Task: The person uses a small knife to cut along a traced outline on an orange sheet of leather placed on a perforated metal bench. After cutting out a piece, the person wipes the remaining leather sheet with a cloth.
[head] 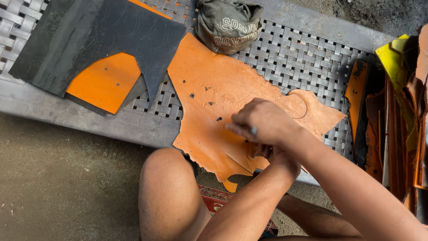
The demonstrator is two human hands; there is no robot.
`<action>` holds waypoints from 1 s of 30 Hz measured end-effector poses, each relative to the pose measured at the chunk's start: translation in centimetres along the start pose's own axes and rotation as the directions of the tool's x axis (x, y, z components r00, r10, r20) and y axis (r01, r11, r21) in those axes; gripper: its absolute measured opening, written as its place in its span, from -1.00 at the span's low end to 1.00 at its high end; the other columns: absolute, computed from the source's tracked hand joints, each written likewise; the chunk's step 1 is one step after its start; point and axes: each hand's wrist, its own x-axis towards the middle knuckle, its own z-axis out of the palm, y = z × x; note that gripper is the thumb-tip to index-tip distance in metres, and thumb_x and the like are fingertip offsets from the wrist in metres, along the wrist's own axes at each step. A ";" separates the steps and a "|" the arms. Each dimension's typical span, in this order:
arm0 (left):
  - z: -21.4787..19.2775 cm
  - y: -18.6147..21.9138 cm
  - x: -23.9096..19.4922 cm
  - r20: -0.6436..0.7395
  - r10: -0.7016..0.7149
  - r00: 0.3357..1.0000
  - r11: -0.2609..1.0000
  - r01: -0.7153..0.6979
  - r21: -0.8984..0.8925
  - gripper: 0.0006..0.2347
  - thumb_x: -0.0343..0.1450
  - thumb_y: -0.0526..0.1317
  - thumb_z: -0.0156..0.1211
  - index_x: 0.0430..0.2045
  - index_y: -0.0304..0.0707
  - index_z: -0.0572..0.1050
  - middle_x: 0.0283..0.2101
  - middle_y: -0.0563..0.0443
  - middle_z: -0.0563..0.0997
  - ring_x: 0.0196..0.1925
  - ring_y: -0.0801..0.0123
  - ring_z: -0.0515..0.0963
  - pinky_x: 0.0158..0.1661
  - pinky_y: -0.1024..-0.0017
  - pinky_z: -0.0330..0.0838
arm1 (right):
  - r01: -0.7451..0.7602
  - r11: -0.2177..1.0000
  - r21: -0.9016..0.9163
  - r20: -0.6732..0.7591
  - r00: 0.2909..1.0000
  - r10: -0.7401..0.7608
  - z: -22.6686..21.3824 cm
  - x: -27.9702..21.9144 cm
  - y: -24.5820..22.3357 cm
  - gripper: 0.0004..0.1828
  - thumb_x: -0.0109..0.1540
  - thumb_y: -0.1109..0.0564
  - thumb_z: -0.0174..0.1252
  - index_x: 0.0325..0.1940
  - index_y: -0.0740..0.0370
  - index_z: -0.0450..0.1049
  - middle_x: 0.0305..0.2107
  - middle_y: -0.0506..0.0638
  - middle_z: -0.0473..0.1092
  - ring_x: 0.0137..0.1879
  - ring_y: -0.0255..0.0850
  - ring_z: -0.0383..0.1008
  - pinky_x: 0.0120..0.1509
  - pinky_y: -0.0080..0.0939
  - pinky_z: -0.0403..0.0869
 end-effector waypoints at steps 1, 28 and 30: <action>0.1 -0.1 0.2 0.001 -0.006 1.000 1.000 0.006 -0.005 -0.68 0.41 -0.32 0.04 -0.04 -0.60 0.58 0.01 -0.39 0.63 -0.77 0.64 0.38 -0.63 0.51 0.43 | -0.212 0.974 0.083 0.030 0.977 0.211 0.2 0.0 0.6 -0.62 0.34 -0.12 0.12 -0.40 0.17 0.55 -0.60 0.07 0.50 -0.39 -0.02 0.53 -0.09 0.01 0.51; 1.2 -1.6 -0.9 -0.020 -0.037 0.999 0.999 0.038 0.025 -0.72 0.44 -0.32 0.09 -0.09 -0.61 0.63 -0.02 -0.29 0.74 -0.79 0.69 0.34 -0.62 0.57 0.43 | -0.485 0.517 0.705 0.210 0.839 0.501 4.8 -0.8 6.8 -0.56 0.32 -0.07 0.10 -0.44 0.35 0.51 -0.63 0.02 0.51 -0.46 -0.23 0.59 -0.33 -0.18 0.54; 1.3 -1.8 -1.0 -0.017 -0.042 0.999 0.999 0.042 0.012 -0.71 0.42 -0.32 0.09 -0.09 -0.63 0.62 -0.02 -0.31 0.73 -0.78 0.67 0.36 -0.62 0.57 0.43 | -0.500 0.701 0.509 0.149 0.853 0.501 3.4 -0.7 6.3 -0.59 0.31 -0.09 0.12 -0.42 0.30 0.56 -0.59 0.03 0.52 -0.43 -0.17 0.58 -0.27 -0.12 0.52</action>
